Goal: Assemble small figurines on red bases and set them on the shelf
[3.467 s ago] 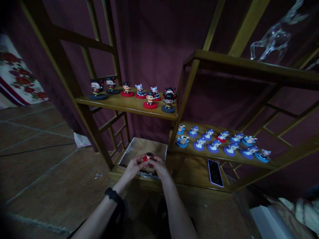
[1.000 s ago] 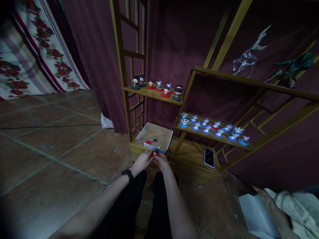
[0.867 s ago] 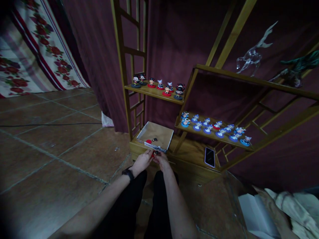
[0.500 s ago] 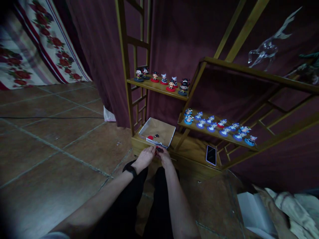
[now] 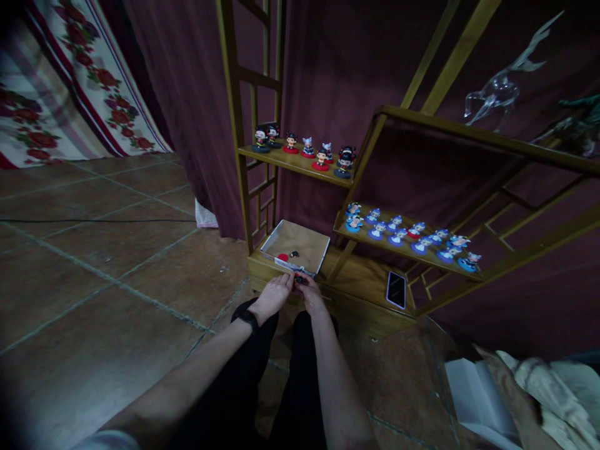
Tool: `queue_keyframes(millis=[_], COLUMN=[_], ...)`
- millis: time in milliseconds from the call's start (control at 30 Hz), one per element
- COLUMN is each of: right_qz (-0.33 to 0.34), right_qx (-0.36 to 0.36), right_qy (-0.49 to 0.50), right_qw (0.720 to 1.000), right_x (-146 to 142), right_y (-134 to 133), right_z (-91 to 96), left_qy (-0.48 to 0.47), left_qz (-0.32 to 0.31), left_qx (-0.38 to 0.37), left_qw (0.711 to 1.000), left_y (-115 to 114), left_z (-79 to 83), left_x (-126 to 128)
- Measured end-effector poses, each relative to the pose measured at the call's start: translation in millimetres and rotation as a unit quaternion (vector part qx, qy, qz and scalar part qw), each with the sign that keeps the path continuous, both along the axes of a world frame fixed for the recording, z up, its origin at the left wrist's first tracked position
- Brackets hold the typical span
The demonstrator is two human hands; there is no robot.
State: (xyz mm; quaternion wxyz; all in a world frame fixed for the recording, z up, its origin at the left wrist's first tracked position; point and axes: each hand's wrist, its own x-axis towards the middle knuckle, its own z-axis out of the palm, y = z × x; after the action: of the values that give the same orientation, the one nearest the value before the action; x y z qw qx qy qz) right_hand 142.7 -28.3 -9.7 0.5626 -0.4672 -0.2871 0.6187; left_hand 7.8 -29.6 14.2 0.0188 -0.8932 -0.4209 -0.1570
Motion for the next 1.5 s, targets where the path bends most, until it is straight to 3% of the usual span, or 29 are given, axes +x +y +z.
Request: queue_keyframes(millis=[233, 400, 500, 767, 900, 1267, 1500], right_qz=[-0.002, 0.037, 0.050, 0.052, 0.052, 0.051, 0.051], right_qx=[-0.005, -0.004, -0.002, -0.003, -0.014, -0.004, 0.015], right_qy=[-0.017, -0.013, 0.002, 0.035, 0.031, 0.004, -0.022], right_qw=[1.000, 0.999, 0.999, 0.998, 0.998, 0.999, 0.998], right_x=[1, 1, 1, -2, -2, -3, -6], right_y=[-2, -2, -1, -3, -4, -6, -9], right_z=[1.0, 2.3, 3.2, 4.5, 7.0, 5.9, 10.3], left_qy=[-0.068, -0.221, -0.325, -0.504, -0.544, -0.552, -0.535], left_qz=[0.027, 0.033, 0.020, 0.021, 0.047, 0.062, 0.043], left_qx=[-0.109, -0.199, -0.260, -0.444, -0.468, -0.472, -0.468], left_qw=[0.991, 0.954, 0.909, 0.741, 0.695, 0.685, 0.702], left_y=[-1, 7, 15, 25, 25, 24, 23], left_z=[4.1, 1.8, -3.8, -12.0, -9.9, -7.1, -3.5], left_x=[0, -3, -6, -8, -9, -8, -8])
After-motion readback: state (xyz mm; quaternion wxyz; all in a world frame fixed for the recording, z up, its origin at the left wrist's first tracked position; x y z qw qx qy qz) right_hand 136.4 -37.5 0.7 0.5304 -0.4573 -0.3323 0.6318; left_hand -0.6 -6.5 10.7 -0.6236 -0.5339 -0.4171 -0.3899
